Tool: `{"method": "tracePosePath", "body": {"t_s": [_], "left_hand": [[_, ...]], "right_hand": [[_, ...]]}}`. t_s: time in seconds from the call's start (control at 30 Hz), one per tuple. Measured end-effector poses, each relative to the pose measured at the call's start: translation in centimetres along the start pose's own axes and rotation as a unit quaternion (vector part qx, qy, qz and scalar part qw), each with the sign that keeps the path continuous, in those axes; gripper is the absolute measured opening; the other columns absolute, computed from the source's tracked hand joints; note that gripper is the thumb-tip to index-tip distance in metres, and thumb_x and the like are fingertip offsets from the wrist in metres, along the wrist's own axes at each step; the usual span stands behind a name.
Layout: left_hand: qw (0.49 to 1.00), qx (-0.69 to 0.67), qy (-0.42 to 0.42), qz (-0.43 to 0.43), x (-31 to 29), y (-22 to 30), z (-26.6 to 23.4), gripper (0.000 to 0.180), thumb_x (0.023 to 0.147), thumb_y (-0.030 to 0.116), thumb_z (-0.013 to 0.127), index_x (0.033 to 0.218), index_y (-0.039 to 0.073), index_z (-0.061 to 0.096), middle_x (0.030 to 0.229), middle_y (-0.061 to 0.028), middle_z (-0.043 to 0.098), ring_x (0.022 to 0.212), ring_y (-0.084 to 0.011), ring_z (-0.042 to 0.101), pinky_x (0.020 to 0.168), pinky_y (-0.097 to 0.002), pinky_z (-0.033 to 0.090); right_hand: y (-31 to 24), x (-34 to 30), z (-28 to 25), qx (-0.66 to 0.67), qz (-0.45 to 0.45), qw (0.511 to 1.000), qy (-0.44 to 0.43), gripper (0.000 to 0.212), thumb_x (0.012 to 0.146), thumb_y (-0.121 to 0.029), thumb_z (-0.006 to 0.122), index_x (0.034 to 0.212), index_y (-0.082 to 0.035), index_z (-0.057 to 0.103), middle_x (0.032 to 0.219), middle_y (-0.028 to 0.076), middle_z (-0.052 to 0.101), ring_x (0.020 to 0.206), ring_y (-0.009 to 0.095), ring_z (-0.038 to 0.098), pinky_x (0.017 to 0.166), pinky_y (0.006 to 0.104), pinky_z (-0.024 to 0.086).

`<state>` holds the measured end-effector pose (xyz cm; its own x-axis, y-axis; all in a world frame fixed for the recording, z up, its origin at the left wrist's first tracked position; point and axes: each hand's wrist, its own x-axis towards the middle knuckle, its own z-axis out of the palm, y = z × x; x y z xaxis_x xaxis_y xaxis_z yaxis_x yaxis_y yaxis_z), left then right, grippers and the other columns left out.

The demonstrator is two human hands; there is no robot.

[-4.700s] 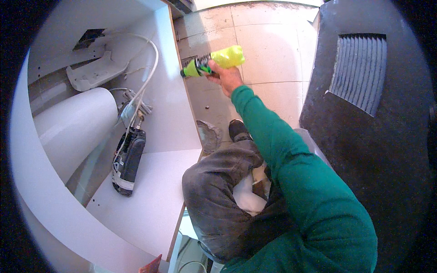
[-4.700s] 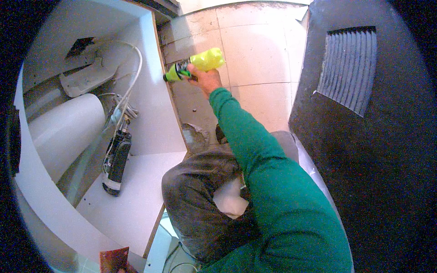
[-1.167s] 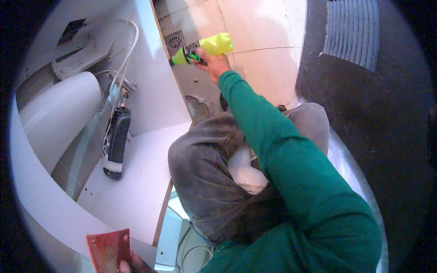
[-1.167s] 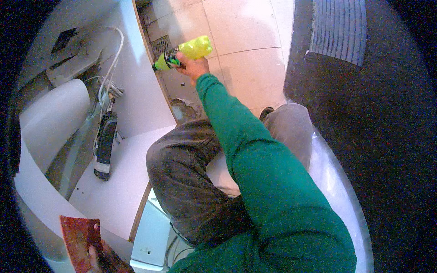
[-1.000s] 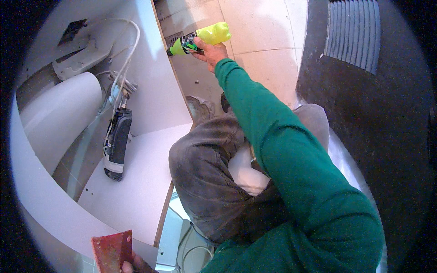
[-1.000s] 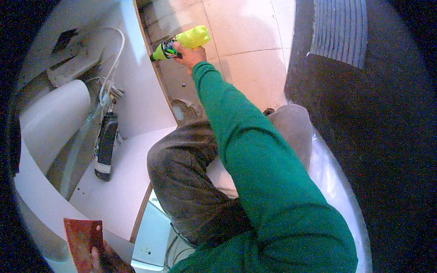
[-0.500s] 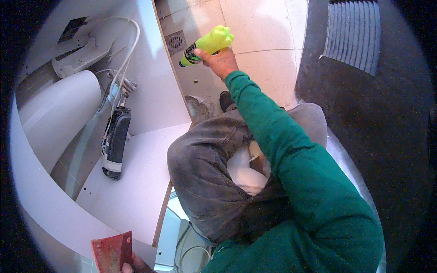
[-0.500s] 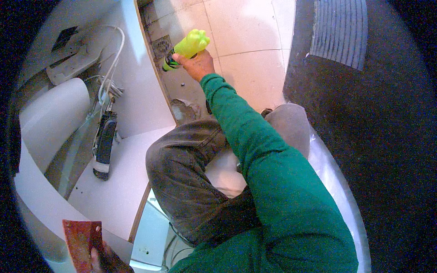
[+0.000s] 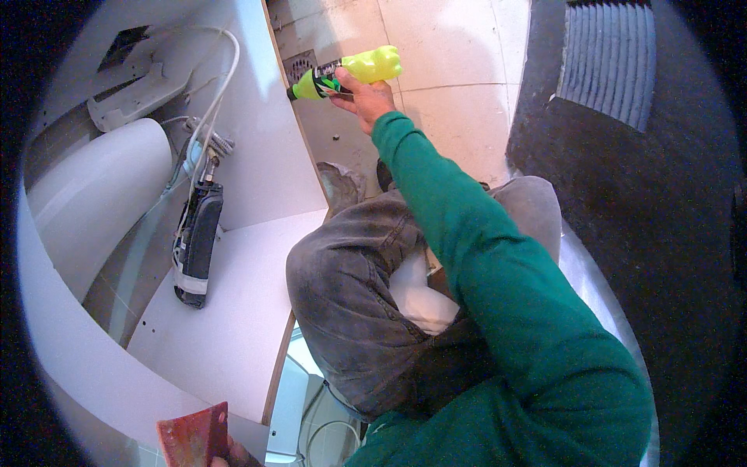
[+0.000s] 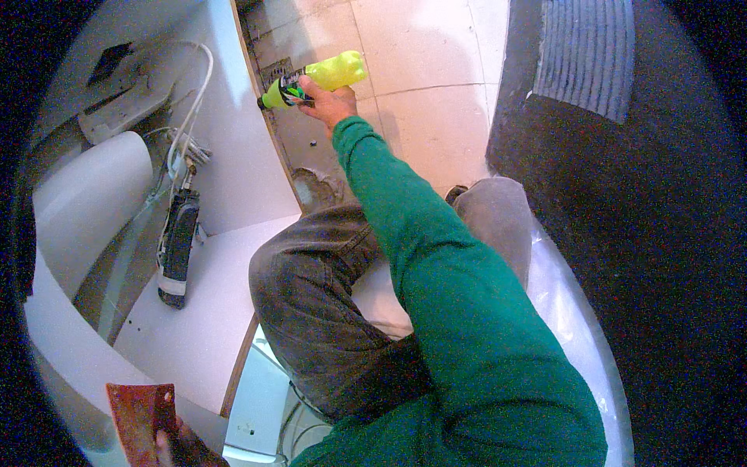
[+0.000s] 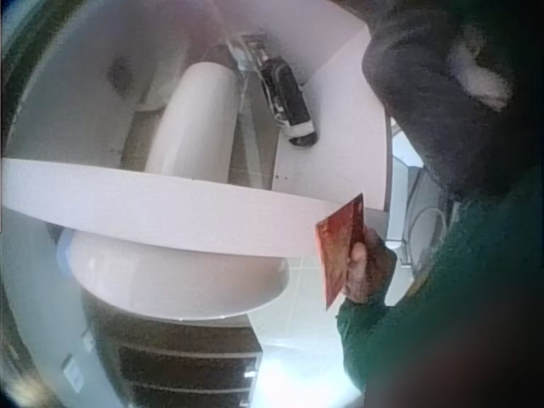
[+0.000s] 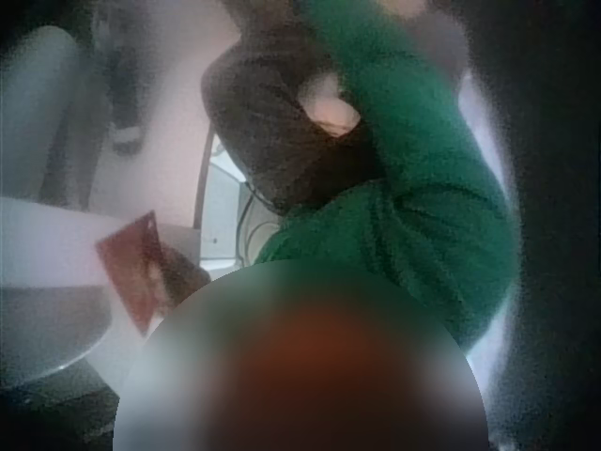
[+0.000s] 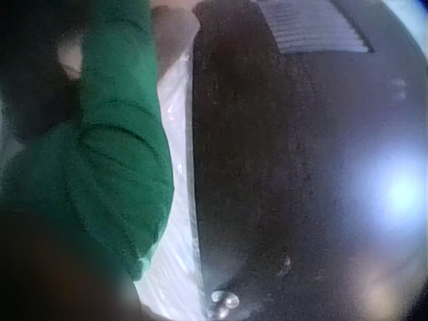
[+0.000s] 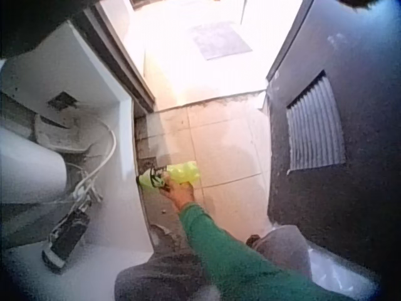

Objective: The person cleans the interior of a cabinet under a bathroom sink using a green bottle and a red sanding block. They pour liquid from the bottle onto the block and rub the cabinet surfaces, then continue pouring liquid directly into the cabinet.

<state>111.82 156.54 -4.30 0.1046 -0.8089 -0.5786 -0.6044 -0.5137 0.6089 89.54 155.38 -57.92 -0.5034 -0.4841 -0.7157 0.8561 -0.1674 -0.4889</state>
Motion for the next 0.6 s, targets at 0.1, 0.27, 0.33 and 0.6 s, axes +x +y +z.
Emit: {"method": "tracePosePath", "body": {"t_s": [0.1, 0.27, 0.33, 0.6], "left_hand": [[0.998, -0.029, -0.026, -0.044, 0.0, 0.2, -1.2, 0.040, 0.094, 0.012, 0.066, 0.126, -0.008, 0.054, 0.109, -0.0122, 0.066, 0.085, -0.0192, 0.060, 0.075, -0.0321, 0.051], [0.975, -0.095, -0.097, -0.174, 0.1, 0.4, -4.9, 0.045, 0.094, 0.018, 0.066, 0.127, -0.010, 0.053, 0.103, -0.0125, 0.066, 0.077, -0.0157, 0.057, 0.068, -0.0290, 0.047], [0.988, -0.046, -0.081, -0.125, -0.2, 0.3, -3.9, 0.047, 0.094, 0.019, 0.065, 0.128, -0.011, 0.052, 0.105, -0.0131, 0.065, 0.079, -0.0147, 0.056, 0.070, -0.0274, 0.046], [0.998, 0.036, -0.035, -0.050, -0.3, 1.1, -0.1, 0.051, 0.093, 0.020, 0.065, 0.130, -0.012, 0.052, 0.111, -0.0121, 0.061, 0.085, -0.0139, 0.053, 0.074, -0.0244, 0.043]], "right_hand": [[0.2, 1.3, 1.2, 0.041, -0.039, 0.998, 0.010, 0.034, 0.086, -0.024, 0.079, 0.109, -0.002, 0.065, 0.101, 0.010, 0.070, 0.080, 0.023, 0.071, 0.062, 0.0334, 0.061], [-0.8, 4.2, 1.7, 0.031, -0.058, 0.998, 0.019, 0.037, 0.086, -0.024, 0.078, 0.109, 0.000, 0.063, 0.100, 0.013, 0.070, 0.080, 0.025, 0.072, 0.062, 0.0333, 0.061], [-0.6, 3.7, 1.6, 0.010, -0.041, 0.999, -0.007, 0.037, 0.087, -0.023, 0.078, 0.110, 0.001, 0.062, 0.099, 0.014, 0.069, 0.080, 0.026, 0.072, 0.064, 0.0343, 0.062], [1.8, -2.5, -2.5, -0.004, 0.026, 0.999, -0.033, 0.036, 0.087, -0.023, 0.078, 0.112, -0.003, 0.063, 0.103, 0.011, 0.069, 0.083, 0.025, 0.071, 0.066, 0.0356, 0.062]]}}
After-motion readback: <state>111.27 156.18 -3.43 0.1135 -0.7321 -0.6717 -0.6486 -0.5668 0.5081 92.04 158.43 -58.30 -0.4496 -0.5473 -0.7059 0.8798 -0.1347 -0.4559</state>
